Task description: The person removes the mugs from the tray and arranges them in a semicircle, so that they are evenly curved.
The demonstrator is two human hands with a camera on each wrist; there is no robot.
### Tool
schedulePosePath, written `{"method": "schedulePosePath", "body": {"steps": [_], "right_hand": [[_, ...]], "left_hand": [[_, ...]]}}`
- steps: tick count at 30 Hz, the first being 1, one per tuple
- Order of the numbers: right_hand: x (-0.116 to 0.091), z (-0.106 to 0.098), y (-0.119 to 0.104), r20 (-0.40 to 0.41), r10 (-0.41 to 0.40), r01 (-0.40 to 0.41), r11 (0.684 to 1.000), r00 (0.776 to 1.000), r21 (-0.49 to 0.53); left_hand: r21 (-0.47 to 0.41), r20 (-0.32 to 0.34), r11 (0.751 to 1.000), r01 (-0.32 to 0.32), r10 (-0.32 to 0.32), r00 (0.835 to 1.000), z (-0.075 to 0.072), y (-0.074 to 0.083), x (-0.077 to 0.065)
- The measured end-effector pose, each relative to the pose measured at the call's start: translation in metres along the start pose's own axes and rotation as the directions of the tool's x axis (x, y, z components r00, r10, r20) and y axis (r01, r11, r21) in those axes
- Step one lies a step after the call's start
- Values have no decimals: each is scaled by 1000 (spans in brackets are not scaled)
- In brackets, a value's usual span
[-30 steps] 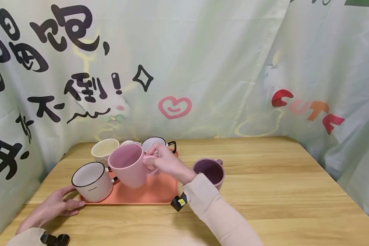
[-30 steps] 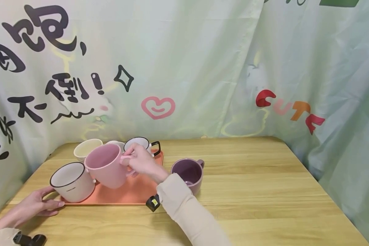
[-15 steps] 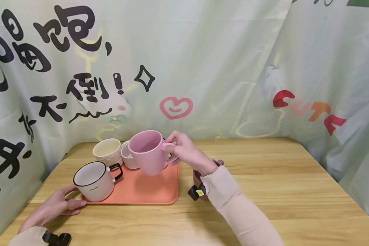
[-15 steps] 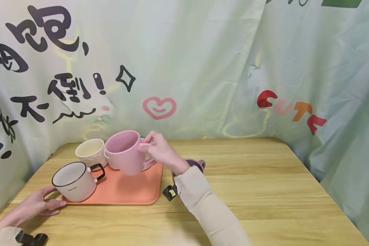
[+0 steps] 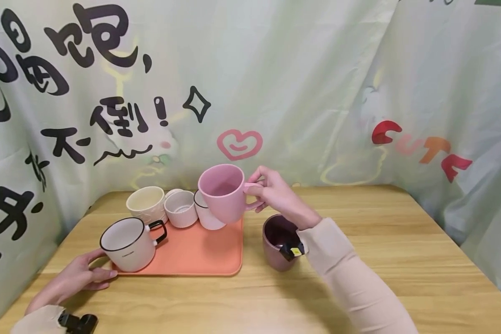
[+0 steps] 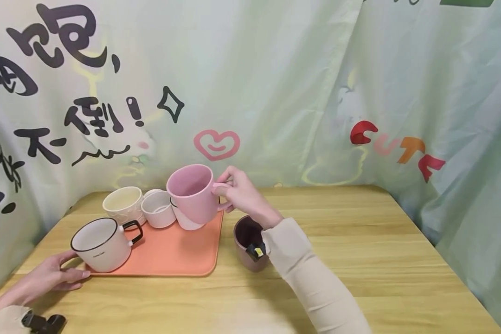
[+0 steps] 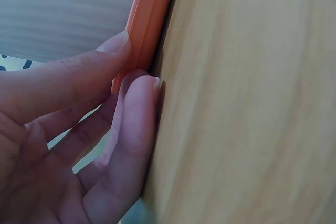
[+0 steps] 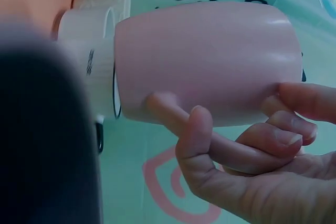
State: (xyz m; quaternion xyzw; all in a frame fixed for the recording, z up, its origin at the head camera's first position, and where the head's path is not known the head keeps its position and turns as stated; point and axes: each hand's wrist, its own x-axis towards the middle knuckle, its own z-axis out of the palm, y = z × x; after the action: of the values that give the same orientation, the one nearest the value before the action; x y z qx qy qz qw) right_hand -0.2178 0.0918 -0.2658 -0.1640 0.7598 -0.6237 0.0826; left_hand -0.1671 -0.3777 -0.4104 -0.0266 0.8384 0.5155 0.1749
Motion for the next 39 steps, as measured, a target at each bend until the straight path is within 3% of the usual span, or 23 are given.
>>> {"method": "schedulePosePath", "body": {"steps": [10, 24, 39], "right_hand": [[-3, -30, 8, -58, -43, 42, 999, 997, -18], [-9, -67, 15, -77, -70, 66, 996, 995, -64], [-25, -97, 25, -143, -38, 30, 998, 989, -55]], "left_hand": [[-9, 8, 1000, 4, -4, 1000, -1, 2, 0], [14, -2, 1000, -5, 5, 1000, 1, 2, 1], [24, 4, 1000, 10, -10, 1000, 0, 2, 3]]}}
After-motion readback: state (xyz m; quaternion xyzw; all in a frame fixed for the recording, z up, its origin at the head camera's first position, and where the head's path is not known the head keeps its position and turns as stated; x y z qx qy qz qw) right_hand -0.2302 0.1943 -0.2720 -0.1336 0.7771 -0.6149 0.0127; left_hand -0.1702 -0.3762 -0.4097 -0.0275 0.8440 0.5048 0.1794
